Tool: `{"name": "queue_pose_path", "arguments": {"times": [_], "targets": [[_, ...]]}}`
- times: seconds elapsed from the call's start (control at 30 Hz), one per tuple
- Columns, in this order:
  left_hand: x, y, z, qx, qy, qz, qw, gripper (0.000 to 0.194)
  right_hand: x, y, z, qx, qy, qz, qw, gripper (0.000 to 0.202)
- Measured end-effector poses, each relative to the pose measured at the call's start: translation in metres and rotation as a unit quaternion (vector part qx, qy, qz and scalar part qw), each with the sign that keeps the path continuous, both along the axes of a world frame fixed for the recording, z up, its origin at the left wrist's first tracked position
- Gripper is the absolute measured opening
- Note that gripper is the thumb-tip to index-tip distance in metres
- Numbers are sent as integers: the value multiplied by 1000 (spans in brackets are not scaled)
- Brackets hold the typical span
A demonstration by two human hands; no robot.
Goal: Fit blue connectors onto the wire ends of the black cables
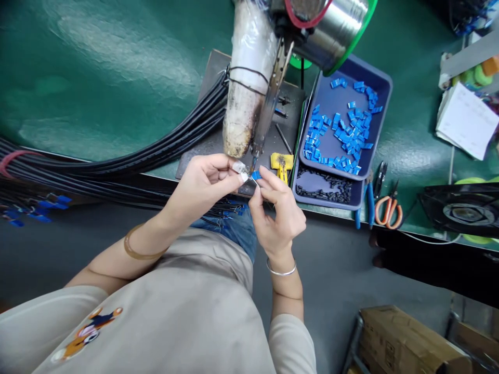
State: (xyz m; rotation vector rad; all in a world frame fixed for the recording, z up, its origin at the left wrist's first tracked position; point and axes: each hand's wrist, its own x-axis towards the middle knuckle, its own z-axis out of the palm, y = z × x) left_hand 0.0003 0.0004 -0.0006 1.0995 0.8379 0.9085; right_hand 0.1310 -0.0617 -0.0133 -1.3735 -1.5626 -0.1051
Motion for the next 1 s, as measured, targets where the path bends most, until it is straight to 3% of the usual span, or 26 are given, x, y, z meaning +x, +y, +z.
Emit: {"name": "queue_pose_path", "arguments": {"times": [0.3, 0.83, 1.0], "targets": [[-2, 1, 2, 6, 18, -6, 1000, 6, 2, -2, 3, 6, -53, 4, 999, 18], [1, -4, 3, 86, 50, 24, 995, 12, 3, 0, 8, -16, -46, -6, 999, 15], [-2, -1, 2, 71, 43, 3, 997, 6, 3, 0, 5, -11, -28, -2, 1000, 16]]}}
